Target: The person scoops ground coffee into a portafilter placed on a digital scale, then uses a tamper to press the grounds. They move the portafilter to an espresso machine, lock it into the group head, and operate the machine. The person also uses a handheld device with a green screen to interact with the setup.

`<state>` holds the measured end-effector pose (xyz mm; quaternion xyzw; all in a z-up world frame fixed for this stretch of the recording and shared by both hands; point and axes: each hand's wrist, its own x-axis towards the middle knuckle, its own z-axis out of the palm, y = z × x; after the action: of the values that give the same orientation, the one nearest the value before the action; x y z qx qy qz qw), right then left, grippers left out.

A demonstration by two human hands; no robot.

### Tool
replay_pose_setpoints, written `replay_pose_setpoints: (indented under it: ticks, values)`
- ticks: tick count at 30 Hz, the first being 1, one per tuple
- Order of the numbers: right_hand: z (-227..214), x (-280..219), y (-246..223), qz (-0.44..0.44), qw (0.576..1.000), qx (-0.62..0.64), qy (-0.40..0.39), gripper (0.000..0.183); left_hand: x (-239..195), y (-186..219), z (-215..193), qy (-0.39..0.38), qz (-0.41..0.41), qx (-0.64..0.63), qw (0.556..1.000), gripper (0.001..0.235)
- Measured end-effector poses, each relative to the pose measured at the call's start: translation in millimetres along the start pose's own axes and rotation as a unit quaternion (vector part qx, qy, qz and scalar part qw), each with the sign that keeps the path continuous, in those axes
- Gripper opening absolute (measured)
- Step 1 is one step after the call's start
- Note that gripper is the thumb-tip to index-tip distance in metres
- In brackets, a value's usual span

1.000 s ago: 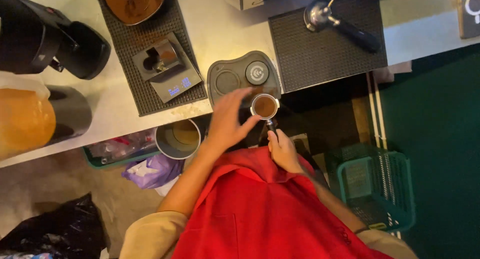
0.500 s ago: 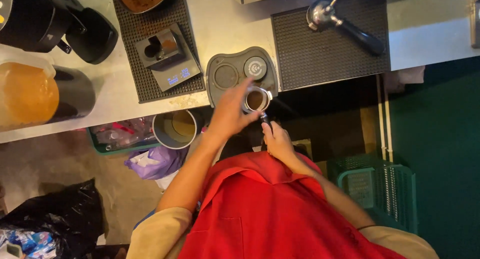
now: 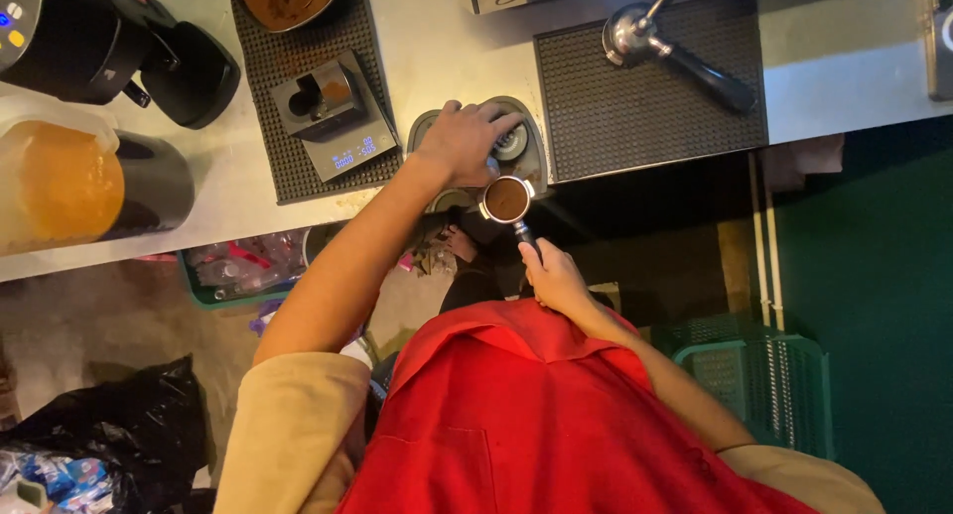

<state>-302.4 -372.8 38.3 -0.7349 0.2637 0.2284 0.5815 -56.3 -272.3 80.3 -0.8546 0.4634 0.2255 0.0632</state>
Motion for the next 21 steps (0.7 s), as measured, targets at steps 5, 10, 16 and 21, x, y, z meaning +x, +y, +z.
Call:
replay_pose_setpoints:
  ticks: [5,10,16,21]
  values:
    - [1.5,4.0,5.3,-0.005,1.000,-0.008,-0.006,0.038,21.9,6.4,3.5,-0.048,-0.058,-0.051,0.996,0.083]
    - [-3.7,-0.4,2.2,-0.006,1.000,-0.010,-0.010,0.039,47.0,17.8,36.1,0.023,-0.114,-0.038,0.993,0.078]
    - [-7.4,3.8,6.3,-0.010,1.000,-0.020,-0.015,0.041,-26.0,28.6,-6.7,0.115,-0.088,-0.140,0.980,0.080]
    - [-11.5,2.2,2.9,-0.015,0.999,-0.027,-0.028,0.040,-106.9,52.7,-37.4,0.118,-0.054,-0.283,0.950,0.077]
